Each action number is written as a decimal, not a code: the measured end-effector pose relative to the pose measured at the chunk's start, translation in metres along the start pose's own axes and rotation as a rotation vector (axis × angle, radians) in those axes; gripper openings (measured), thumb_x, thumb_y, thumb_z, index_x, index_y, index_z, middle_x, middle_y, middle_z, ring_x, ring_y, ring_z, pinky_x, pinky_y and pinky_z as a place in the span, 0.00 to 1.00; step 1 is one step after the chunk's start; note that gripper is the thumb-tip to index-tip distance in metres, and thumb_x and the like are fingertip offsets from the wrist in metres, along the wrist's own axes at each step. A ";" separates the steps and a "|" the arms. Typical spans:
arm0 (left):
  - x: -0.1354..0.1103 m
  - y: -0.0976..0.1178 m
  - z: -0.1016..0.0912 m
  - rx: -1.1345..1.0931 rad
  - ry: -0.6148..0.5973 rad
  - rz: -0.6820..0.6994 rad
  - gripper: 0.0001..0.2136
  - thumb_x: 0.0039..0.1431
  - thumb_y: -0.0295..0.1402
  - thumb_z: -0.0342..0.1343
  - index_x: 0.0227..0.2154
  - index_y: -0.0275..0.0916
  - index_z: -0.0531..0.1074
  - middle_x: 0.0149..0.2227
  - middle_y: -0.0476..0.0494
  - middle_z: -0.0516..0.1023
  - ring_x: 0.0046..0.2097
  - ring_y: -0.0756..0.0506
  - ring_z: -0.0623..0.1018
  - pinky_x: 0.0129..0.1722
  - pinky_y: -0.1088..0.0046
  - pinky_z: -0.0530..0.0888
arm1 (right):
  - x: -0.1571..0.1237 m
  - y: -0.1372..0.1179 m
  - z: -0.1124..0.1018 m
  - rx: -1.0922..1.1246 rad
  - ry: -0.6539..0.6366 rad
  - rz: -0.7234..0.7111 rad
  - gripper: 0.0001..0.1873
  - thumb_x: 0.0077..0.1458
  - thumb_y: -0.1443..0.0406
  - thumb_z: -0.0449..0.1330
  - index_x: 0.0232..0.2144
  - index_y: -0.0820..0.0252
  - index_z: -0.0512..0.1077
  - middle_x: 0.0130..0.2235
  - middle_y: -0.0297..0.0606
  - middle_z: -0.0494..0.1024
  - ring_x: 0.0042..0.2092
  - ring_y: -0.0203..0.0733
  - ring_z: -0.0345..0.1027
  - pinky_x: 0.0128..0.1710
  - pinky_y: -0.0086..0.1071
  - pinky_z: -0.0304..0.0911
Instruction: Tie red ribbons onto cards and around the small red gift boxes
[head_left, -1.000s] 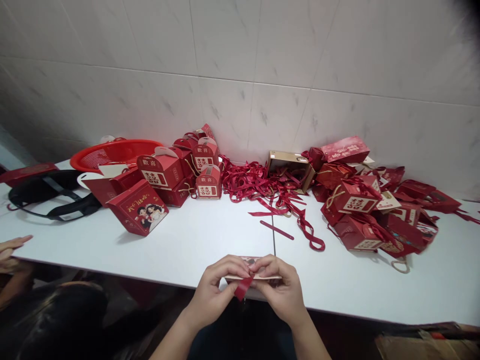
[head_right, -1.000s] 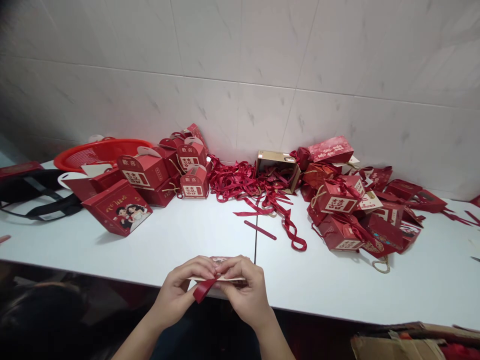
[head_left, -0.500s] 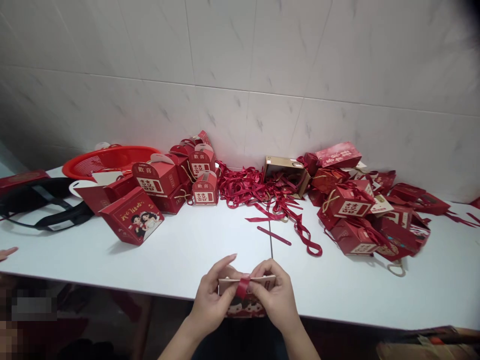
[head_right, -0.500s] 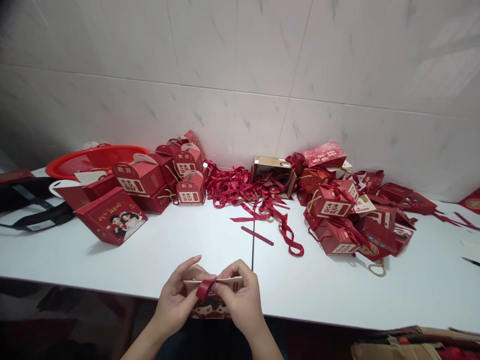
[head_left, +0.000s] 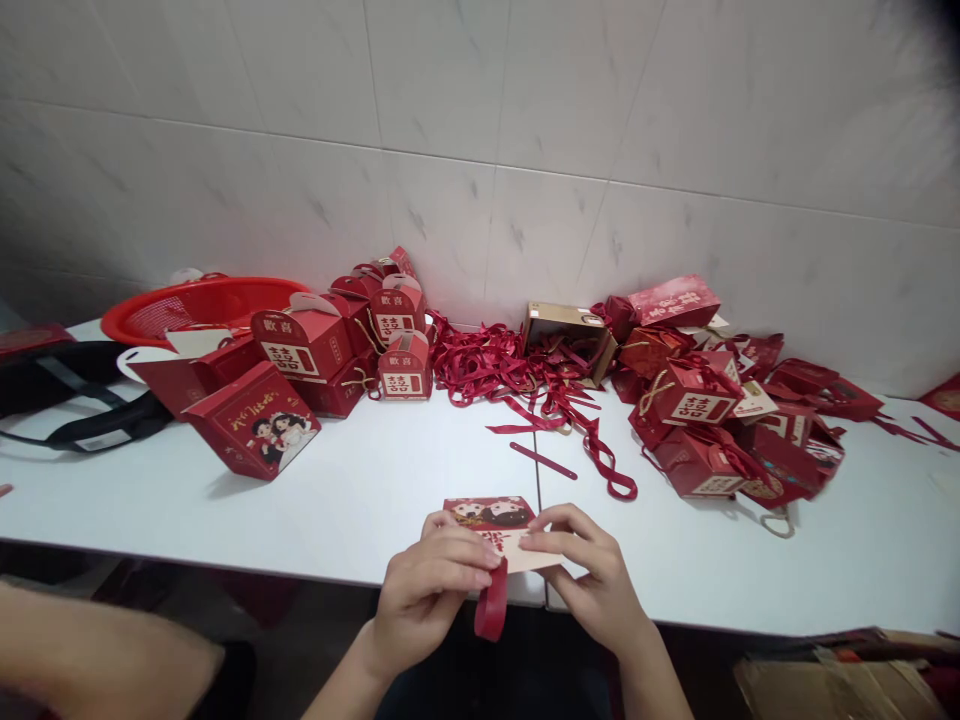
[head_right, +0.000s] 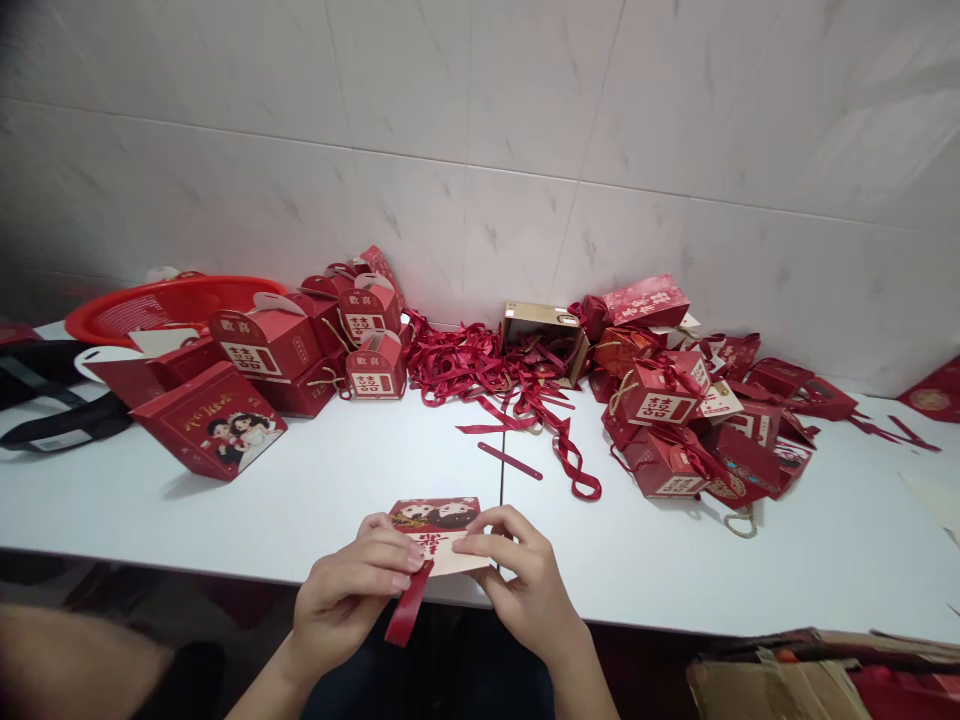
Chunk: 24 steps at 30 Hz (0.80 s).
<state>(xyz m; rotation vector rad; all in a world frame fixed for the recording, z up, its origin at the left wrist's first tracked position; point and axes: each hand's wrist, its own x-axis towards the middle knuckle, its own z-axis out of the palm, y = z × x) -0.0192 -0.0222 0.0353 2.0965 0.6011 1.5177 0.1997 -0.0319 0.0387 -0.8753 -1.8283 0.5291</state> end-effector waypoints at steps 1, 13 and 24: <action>0.001 0.001 0.000 0.000 0.009 0.011 0.07 0.62 0.29 0.55 0.32 0.45 0.78 0.34 0.43 0.83 0.36 0.44 0.81 0.42 0.61 0.74 | 0.000 0.000 -0.003 0.005 -0.007 -0.018 0.20 0.55 0.75 0.56 0.43 0.47 0.77 0.38 0.40 0.75 0.36 0.42 0.71 0.32 0.34 0.68; 0.001 -0.008 0.009 0.119 0.136 0.007 0.14 0.56 0.20 0.57 0.40 0.46 0.77 0.43 0.42 0.73 0.47 0.43 0.74 0.45 0.66 0.75 | 0.002 0.006 -0.046 -0.205 0.126 -0.145 0.25 0.57 0.78 0.52 0.46 0.45 0.77 0.39 0.40 0.75 0.34 0.39 0.74 0.29 0.31 0.71; 0.006 -0.015 0.009 -0.031 0.369 -0.234 0.08 0.54 0.21 0.60 0.32 0.41 0.75 0.29 0.50 0.76 0.33 0.49 0.77 0.33 0.77 0.76 | 0.022 -0.003 -0.090 -0.471 0.358 -0.377 0.30 0.55 0.80 0.56 0.50 0.39 0.73 0.40 0.38 0.74 0.39 0.39 0.73 0.30 0.30 0.73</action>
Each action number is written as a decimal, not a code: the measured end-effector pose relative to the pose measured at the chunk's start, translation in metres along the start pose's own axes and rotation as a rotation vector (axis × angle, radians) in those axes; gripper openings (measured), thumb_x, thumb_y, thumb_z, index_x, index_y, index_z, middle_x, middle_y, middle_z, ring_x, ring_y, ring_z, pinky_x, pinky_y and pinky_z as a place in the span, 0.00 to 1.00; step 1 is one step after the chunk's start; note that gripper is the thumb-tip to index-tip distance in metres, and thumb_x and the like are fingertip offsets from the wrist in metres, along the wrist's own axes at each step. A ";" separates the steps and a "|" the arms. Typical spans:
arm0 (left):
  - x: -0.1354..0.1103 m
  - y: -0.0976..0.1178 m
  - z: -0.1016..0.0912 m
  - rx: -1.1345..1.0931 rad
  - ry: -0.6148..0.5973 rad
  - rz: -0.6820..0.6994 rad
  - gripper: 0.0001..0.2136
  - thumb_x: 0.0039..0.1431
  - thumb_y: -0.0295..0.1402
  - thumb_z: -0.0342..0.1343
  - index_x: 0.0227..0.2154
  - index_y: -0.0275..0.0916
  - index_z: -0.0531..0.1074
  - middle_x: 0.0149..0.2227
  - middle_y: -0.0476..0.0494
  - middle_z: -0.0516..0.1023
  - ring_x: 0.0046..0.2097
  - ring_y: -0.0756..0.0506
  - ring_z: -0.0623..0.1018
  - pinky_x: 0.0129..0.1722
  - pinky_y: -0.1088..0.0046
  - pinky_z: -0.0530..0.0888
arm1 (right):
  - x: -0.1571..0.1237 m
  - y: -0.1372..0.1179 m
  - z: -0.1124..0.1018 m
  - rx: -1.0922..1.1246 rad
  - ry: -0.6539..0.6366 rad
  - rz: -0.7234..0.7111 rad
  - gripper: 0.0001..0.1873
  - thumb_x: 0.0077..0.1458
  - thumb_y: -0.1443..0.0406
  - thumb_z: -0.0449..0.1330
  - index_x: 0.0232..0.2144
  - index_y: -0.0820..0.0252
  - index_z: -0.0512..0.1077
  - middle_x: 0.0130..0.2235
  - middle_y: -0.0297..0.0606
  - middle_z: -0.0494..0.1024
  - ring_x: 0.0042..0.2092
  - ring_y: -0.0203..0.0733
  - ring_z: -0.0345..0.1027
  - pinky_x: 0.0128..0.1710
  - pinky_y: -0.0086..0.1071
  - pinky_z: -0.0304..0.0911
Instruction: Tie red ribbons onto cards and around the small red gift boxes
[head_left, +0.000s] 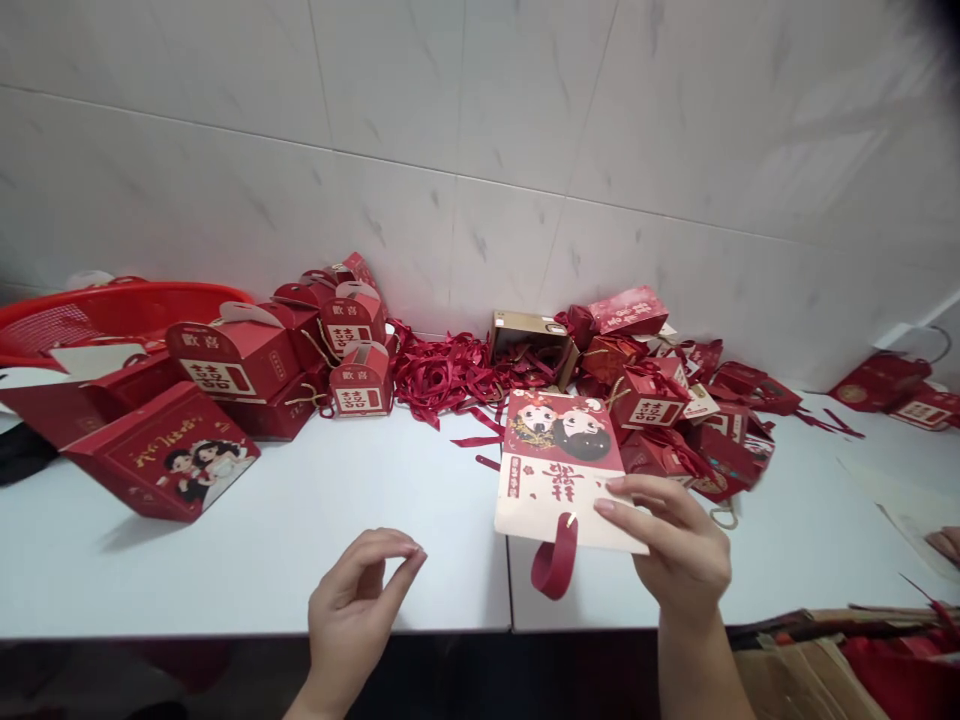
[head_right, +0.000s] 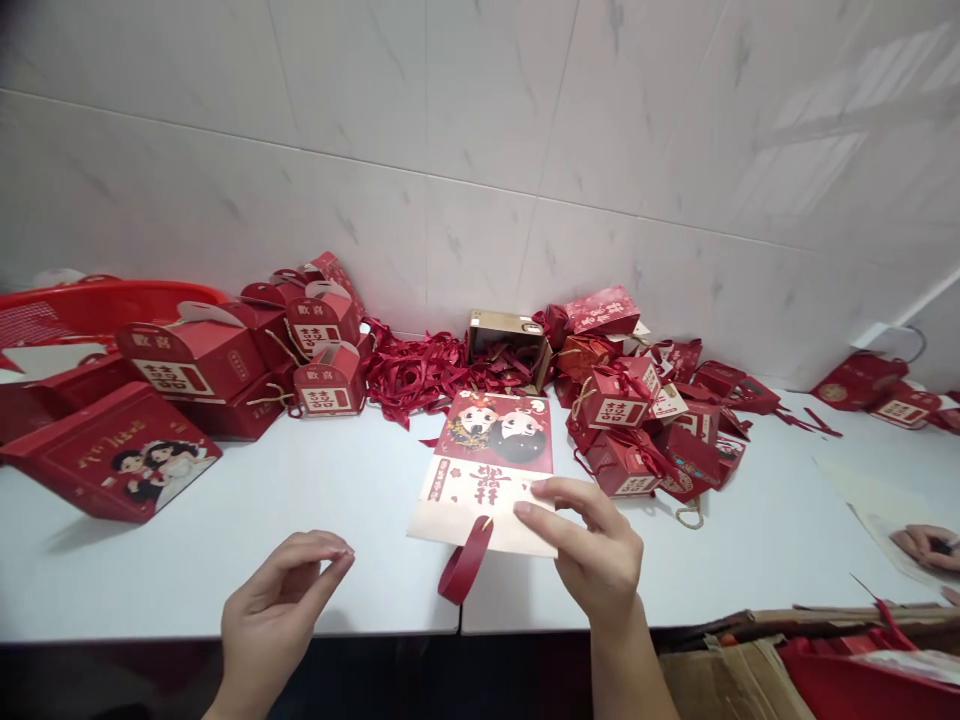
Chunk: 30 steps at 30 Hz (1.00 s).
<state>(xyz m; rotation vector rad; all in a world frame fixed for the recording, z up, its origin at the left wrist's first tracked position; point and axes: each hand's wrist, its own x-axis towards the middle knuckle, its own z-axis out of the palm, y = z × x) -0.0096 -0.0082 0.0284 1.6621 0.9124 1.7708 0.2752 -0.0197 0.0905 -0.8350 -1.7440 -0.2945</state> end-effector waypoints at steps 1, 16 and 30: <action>0.000 0.000 0.000 -0.004 -0.014 0.001 0.08 0.53 0.20 0.61 0.32 0.41 0.75 0.29 0.49 0.77 0.33 0.49 0.77 0.32 0.77 0.77 | -0.001 -0.002 0.001 0.003 0.007 -0.005 0.30 0.55 0.79 0.57 0.50 0.39 0.73 0.40 0.38 0.74 0.39 0.40 0.73 0.30 0.30 0.73; -0.005 0.020 0.004 0.166 -1.029 -0.082 0.09 0.53 0.35 0.65 0.20 0.39 0.77 0.20 0.47 0.75 0.28 0.47 0.74 0.31 0.72 0.72 | -0.007 -0.021 -0.002 -0.032 0.088 -0.049 0.25 0.55 0.78 0.59 0.48 0.44 0.76 0.42 0.38 0.75 0.37 0.40 0.73 0.27 0.31 0.69; 0.006 0.039 0.012 0.106 -0.514 0.009 0.13 0.60 0.22 0.53 0.45 0.44 0.71 0.38 0.45 0.77 0.40 0.47 0.77 0.40 0.74 0.74 | -0.016 -0.052 0.051 0.143 0.071 0.538 0.09 0.54 0.70 0.61 0.23 0.59 0.68 0.23 0.28 0.60 0.24 0.32 0.55 0.21 0.28 0.53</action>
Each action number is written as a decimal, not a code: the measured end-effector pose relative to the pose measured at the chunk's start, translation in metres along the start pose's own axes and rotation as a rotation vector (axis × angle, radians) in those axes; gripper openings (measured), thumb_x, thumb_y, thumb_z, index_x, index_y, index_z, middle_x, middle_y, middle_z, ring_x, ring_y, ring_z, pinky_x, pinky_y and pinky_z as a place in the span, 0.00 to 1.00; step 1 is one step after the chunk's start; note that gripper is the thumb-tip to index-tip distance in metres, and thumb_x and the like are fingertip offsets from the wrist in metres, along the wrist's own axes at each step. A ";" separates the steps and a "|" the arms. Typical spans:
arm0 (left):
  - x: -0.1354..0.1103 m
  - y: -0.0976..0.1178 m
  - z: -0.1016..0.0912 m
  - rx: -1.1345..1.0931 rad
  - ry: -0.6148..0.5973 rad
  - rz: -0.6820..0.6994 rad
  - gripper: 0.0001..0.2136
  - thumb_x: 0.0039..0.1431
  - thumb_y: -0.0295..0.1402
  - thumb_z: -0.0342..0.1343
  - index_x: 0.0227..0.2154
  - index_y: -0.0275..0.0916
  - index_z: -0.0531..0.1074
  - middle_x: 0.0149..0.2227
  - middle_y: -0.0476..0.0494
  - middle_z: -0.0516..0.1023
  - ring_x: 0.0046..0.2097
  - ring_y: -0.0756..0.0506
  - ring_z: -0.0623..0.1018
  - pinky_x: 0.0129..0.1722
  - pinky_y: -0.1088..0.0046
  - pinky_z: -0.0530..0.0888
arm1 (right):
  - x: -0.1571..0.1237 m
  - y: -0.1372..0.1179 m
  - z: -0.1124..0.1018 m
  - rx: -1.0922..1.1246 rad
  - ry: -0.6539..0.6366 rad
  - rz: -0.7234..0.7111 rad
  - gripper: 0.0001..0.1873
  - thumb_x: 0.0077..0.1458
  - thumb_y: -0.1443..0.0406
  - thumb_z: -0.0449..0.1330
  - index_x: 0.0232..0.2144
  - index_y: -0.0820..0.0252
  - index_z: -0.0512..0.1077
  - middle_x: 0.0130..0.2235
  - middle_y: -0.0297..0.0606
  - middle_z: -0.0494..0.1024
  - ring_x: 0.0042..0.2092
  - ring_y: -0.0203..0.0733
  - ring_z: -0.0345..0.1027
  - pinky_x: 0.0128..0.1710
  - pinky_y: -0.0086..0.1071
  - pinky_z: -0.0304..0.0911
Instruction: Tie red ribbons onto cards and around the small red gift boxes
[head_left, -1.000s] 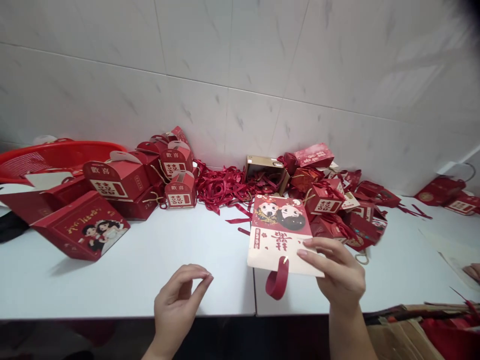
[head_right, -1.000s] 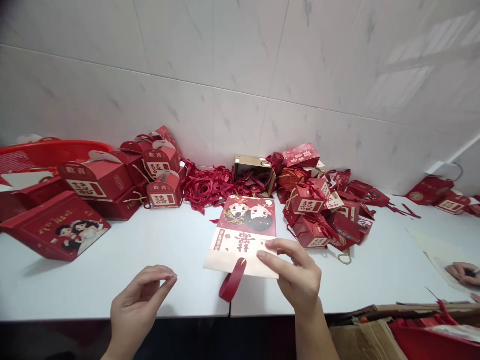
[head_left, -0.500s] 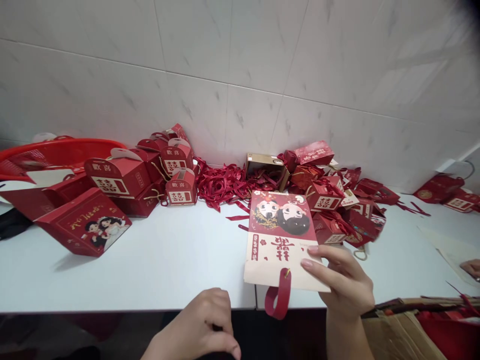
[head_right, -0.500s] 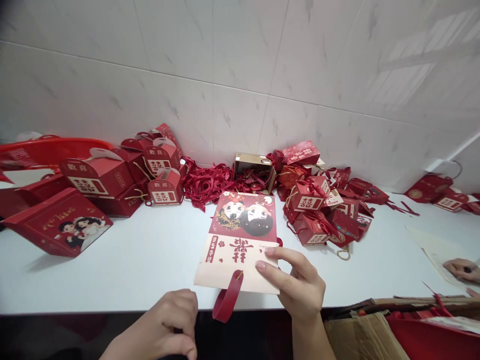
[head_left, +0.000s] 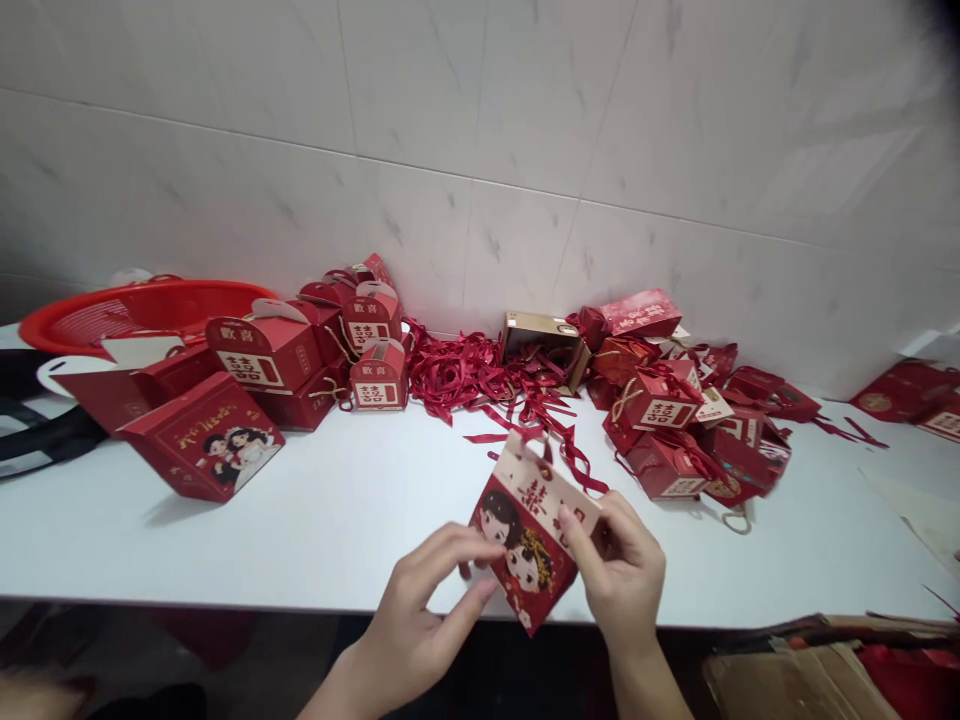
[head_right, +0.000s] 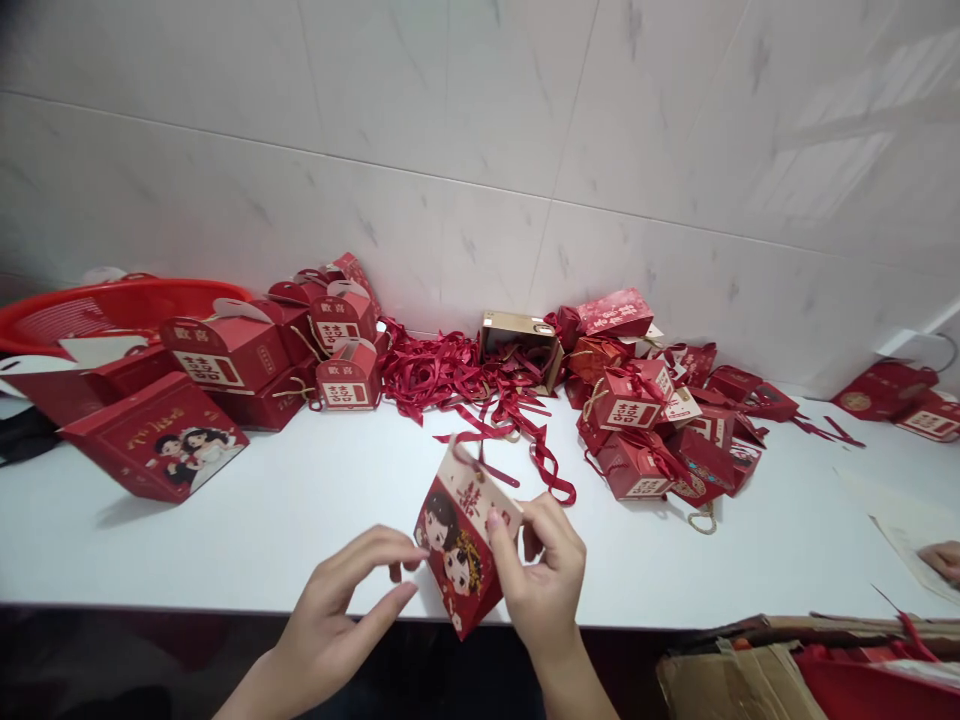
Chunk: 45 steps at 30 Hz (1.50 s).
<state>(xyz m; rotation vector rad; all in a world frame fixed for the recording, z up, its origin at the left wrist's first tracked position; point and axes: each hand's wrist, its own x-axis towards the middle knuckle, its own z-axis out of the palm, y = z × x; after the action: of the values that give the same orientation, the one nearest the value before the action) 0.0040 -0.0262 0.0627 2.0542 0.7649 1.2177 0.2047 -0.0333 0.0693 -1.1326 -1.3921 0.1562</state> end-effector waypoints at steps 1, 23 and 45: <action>0.005 0.002 0.004 -0.009 0.105 0.011 0.12 0.60 0.22 0.54 0.43 0.43 0.72 0.37 0.45 0.76 0.39 0.48 0.77 0.39 0.74 0.75 | -0.004 -0.004 0.005 0.017 -0.014 -0.014 0.10 0.54 0.70 0.61 0.23 0.59 0.67 0.23 0.28 0.60 0.25 0.33 0.56 0.22 0.28 0.54; 0.028 -0.004 0.019 0.223 0.431 0.193 0.08 0.54 0.19 0.55 0.34 0.38 0.70 0.31 0.48 0.75 0.31 0.51 0.76 0.31 0.78 0.78 | -0.023 -0.019 0.027 0.186 -0.187 -0.250 0.15 0.54 0.78 0.55 0.39 0.59 0.74 0.45 0.47 0.79 0.47 0.47 0.76 0.43 0.37 0.74; 0.017 -0.018 0.002 -0.067 0.353 -0.102 0.04 0.46 0.22 0.51 0.23 0.37 0.66 0.22 0.50 0.68 0.23 0.51 0.70 0.22 0.78 0.70 | -0.021 0.007 0.031 0.045 0.069 0.096 0.08 0.59 0.63 0.57 0.35 0.61 0.74 0.38 0.43 0.81 0.38 0.45 0.76 0.36 0.34 0.71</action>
<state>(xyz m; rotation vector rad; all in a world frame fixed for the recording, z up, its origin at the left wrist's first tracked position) 0.0097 -0.0032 0.0576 1.7445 0.9631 1.5460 0.1774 -0.0280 0.0431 -1.1576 -1.2680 0.2145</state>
